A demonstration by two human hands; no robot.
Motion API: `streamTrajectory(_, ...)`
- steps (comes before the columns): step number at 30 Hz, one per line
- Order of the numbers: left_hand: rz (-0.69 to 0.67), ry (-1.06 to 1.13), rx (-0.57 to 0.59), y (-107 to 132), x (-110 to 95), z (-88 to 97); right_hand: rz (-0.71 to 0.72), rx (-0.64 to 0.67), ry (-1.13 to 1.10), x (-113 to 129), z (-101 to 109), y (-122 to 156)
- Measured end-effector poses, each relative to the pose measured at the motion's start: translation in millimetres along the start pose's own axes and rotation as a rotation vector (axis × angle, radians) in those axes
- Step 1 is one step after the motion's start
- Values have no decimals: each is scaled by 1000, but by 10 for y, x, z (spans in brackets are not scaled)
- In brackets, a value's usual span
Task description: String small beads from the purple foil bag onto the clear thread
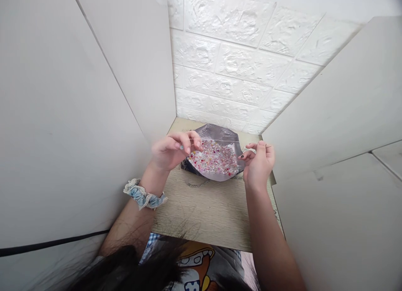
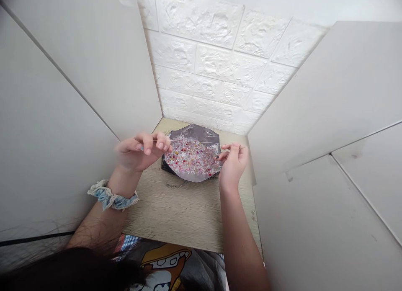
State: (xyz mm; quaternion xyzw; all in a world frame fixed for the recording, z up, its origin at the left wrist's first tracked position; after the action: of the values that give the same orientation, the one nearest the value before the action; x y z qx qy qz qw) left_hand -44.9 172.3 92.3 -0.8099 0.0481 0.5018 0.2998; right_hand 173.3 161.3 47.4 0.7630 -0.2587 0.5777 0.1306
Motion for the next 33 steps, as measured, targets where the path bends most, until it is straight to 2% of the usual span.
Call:
streamTrajectory(4, 8, -42, -91, 1, -6, 68, 11, 2, 8, 0, 0, -2)
streamTrajectory(10, 17, -97, -148, 4, -21, 98, 23, 2, 40, 6, 23, -36)
streamTrajectory(17, -36, -83, -93, -10, -73, 56, 8, -10, -2, 20, 45, -41)
streamTrajectory(19, -55, -147, -89, -12, -90, 59, 24, 9, -17, 37, 19, -26)
streamTrajectory(22, -59, -393, -108, -7, -87, 64, 87, 70, -15, 87, -60, 20)
streamTrajectory(25, -70, -794, -173, 12, -96, 66, 189, 134, 47, 159, -151, 92)
streamTrajectory(29, -179, -1273, -223, 35, -158, -27, 244, 229, 176, 173, -264, 179)
streamTrajectory(31, -228, -1414, -249, 45, -182, -55, 243, 296, 231, 145, -325, 214)
streamTrajectory(33, -242, -1463, -265, 45, -186, -61, 252, 380, 276, 120, -403, 259)
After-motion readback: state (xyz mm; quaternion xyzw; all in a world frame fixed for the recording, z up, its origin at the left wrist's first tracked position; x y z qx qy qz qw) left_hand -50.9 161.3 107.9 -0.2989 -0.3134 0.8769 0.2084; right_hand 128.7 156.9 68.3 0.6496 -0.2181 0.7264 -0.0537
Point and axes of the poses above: each hand's wrist, its own y-axis away from the middle knuckle, its own z-axis out of the back of the hand, x = y × z, the point moved 9 cm from there along -y, towards the middle knuckle, and after that the axes turned 2 degrees about -z, right-handed, at the moved point
